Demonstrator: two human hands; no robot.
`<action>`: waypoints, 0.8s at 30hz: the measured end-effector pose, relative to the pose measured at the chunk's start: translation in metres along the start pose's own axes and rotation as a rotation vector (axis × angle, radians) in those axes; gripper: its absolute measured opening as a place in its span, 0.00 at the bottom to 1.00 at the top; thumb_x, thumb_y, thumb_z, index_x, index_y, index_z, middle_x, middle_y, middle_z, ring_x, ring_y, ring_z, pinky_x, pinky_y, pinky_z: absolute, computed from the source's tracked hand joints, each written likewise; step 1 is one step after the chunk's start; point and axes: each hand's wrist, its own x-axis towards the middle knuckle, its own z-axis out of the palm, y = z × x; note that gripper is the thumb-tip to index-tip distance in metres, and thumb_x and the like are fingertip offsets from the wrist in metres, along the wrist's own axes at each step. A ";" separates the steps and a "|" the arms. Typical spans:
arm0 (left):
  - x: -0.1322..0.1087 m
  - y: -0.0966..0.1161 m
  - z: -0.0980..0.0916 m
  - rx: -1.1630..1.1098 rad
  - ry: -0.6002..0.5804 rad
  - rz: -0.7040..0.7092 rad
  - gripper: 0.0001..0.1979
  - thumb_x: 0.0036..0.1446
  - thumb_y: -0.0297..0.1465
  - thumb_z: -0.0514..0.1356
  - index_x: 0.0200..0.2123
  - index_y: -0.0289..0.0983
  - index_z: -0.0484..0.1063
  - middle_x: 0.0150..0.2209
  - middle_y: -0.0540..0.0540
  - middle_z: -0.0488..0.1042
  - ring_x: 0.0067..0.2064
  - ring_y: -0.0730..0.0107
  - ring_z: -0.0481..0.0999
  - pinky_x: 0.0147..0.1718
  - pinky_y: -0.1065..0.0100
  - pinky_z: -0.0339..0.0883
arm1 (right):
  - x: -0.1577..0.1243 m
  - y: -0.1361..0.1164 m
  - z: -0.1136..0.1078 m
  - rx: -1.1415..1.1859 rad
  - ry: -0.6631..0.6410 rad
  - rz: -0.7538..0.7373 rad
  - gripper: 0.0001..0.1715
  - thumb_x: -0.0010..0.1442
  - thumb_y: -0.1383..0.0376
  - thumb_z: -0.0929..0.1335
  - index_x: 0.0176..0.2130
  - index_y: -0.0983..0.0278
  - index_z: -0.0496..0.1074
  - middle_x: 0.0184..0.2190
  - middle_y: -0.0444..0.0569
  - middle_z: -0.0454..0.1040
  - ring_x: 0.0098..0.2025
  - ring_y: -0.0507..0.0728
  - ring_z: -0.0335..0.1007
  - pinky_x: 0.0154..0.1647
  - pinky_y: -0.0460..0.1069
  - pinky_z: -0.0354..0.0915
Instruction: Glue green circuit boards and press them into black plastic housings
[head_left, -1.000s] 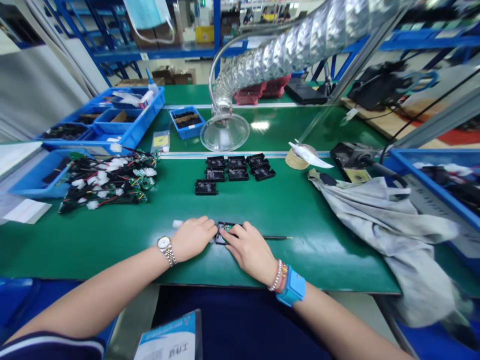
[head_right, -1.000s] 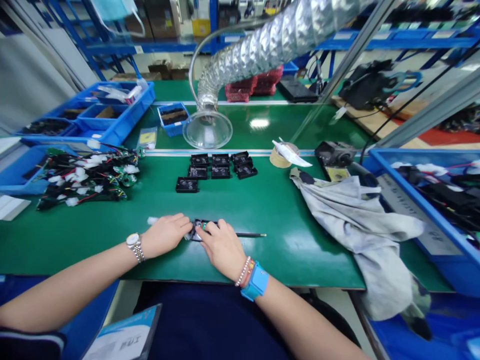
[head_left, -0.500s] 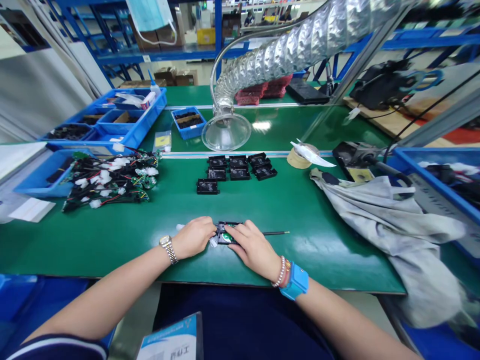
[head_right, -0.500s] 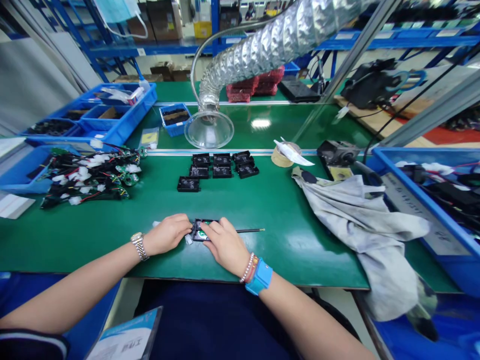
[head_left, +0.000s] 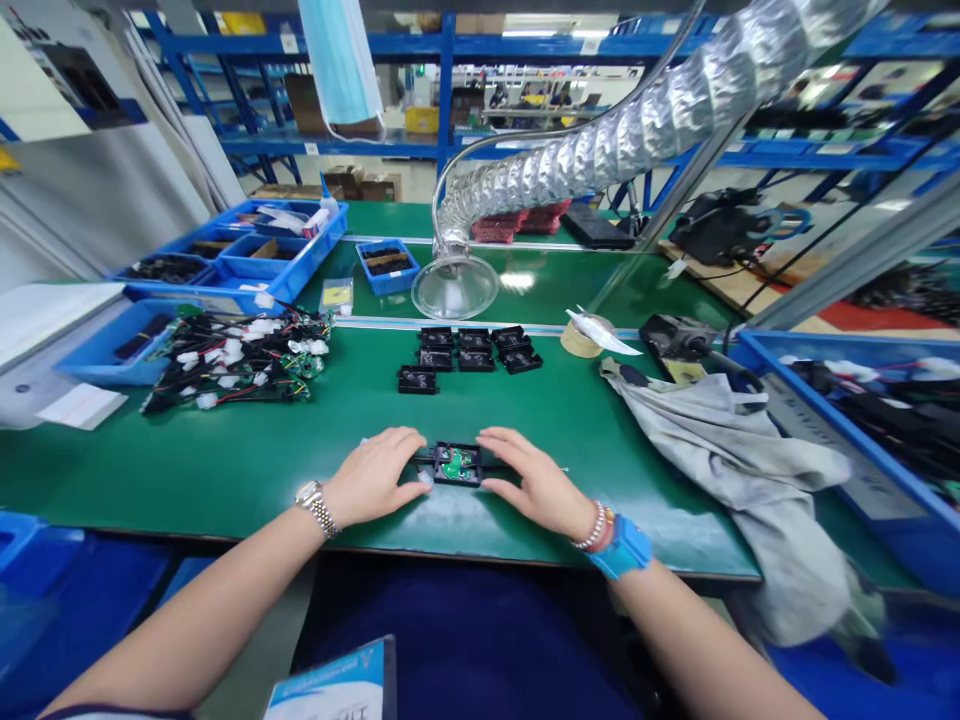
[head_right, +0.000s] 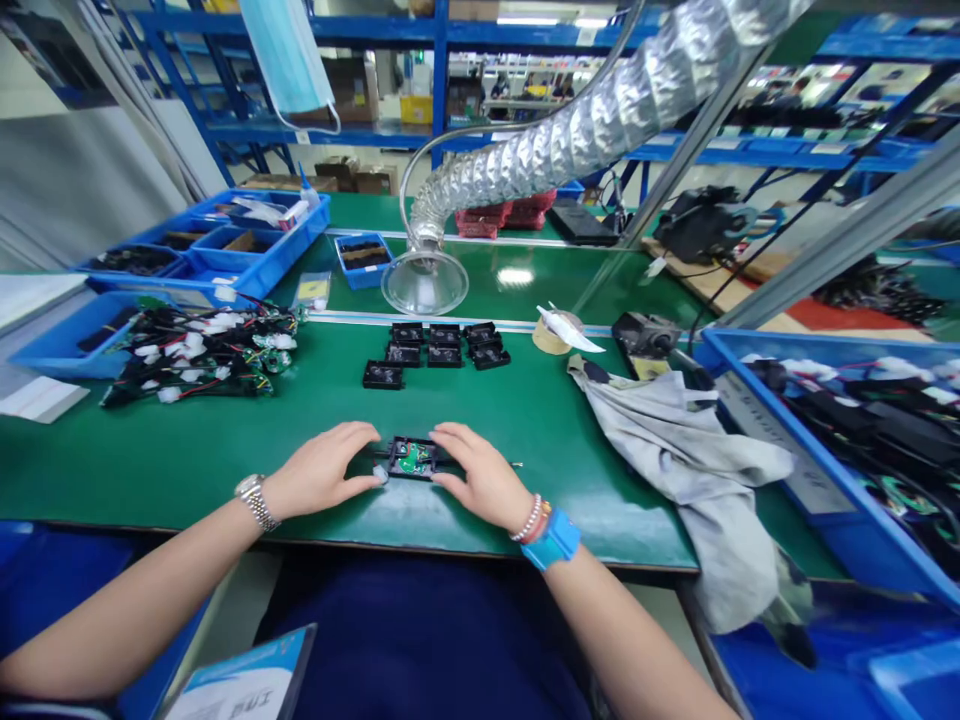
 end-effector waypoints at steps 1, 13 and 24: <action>0.000 0.002 0.002 0.005 0.016 0.019 0.22 0.52 0.38 0.59 0.49 0.36 0.61 0.51 0.40 0.63 0.51 0.58 0.64 0.47 0.57 0.63 | -0.004 0.003 -0.002 -0.004 0.021 0.030 0.24 0.58 0.64 0.65 0.53 0.64 0.58 0.52 0.55 0.60 0.53 0.58 0.58 0.52 0.56 0.60; 0.013 0.016 0.032 -0.017 -0.054 0.154 0.13 0.58 0.35 0.53 0.44 0.36 0.66 0.44 0.39 0.65 0.42 0.60 0.66 0.40 0.60 0.65 | -0.008 0.008 0.007 -0.123 -0.059 -0.041 0.12 0.62 0.64 0.60 0.42 0.64 0.70 0.36 0.52 0.69 0.36 0.55 0.63 0.35 0.51 0.61; 0.025 -0.003 -0.017 -0.249 -0.236 0.221 0.17 0.58 0.32 0.54 0.51 0.42 0.59 0.51 0.45 0.65 0.51 0.66 0.64 0.50 0.65 0.60 | -0.011 0.021 -0.018 0.138 -0.367 -0.294 0.13 0.64 0.62 0.59 0.41 0.58 0.70 0.30 0.45 0.69 0.29 0.51 0.61 0.31 0.47 0.58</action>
